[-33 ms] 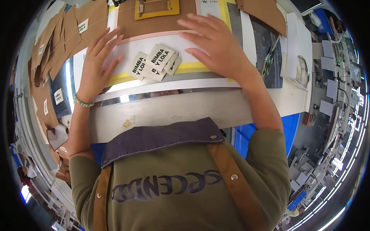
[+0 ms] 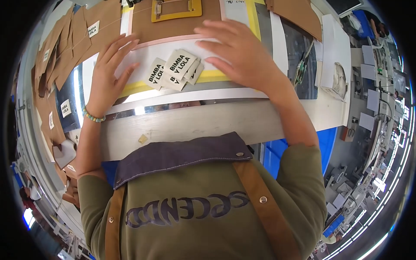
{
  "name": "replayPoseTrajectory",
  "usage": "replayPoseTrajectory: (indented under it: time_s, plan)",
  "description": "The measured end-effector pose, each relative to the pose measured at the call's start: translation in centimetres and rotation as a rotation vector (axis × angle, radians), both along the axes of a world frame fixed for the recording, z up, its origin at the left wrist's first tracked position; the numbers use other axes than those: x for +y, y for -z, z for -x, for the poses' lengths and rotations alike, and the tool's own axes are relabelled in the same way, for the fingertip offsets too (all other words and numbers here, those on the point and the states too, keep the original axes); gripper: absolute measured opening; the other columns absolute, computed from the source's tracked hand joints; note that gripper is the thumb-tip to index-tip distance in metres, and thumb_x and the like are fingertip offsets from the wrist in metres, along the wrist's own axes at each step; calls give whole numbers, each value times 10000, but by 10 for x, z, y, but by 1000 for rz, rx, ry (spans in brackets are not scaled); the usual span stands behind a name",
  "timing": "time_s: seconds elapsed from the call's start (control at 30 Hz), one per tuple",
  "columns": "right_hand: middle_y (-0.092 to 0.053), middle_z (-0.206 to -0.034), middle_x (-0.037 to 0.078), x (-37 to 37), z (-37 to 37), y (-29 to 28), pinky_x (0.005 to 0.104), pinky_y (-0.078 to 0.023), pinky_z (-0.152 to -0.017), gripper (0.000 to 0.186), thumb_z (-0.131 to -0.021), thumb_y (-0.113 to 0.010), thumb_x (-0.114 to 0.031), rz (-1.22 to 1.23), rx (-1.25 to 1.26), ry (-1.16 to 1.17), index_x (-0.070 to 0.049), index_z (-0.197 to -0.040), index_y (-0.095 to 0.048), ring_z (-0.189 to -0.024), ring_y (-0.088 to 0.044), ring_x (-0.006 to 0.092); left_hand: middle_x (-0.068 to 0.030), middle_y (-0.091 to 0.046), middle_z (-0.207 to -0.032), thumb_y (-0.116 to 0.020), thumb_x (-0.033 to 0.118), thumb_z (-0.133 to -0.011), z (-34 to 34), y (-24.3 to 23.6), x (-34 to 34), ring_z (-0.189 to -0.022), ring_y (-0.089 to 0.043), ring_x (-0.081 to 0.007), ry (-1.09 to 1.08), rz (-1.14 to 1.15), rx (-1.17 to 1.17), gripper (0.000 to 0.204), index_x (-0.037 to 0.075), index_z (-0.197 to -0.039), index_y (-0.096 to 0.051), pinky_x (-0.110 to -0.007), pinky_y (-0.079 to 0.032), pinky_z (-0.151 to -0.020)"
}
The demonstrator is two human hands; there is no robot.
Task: Sewing branded labels onto leather pieces using an industrial sewing machine.
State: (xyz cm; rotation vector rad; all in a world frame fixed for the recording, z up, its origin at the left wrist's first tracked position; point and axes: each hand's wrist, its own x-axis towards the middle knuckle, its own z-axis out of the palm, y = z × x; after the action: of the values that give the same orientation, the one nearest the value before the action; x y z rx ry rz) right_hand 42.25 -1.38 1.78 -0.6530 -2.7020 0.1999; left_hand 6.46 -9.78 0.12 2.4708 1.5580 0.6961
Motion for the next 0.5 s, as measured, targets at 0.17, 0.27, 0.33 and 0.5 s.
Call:
replayPoseTrajectory:
  time_s: [0.17,0.27,0.33,0.5]
  plan:
    - [-750,-1306,48,-9,33,7,435,-544,-1042,274,-922,-784,-141,15,101,-176,-86,-1191,-781,-1250,-679,277,-115,-742,-1278,-829,139,-921,-28,-9,-12,-1188,-672,-341,28,18,-227,389,28,-1284,-742,-442,-553,-1012]
    - [-770,-1119,30,-5,38,13,400,-583,-899,213,-881,-788,-110,-86,62,-180,-90,-1093,-780,-1051,-733,246,-118,-755,-1218,-817,154,-945,-37,-12,-16,-1122,-691,-290,20,163,-392,389,33,-1307,-745,-392,-553,-979]
    - [-757,-1027,16,-6,40,6,386,-584,-811,199,-846,-786,-79,-106,113,-89,-92,-1043,-768,-941,-733,224,-103,-758,-1192,-794,164,-978,-39,-14,-15,-1096,-686,-242,-4,255,-500,382,28,-1330,-733,-369,-554,-954]
    - [-747,-1011,4,-9,56,-8,364,-581,-771,210,-809,-783,-93,-320,227,-42,-106,-1018,-772,-915,-725,203,-41,-758,-1099,-717,195,-1070,-48,-14,-2,-990,-654,-106,-81,587,-1059,363,5,-1378,-697,-288,-544,-855]
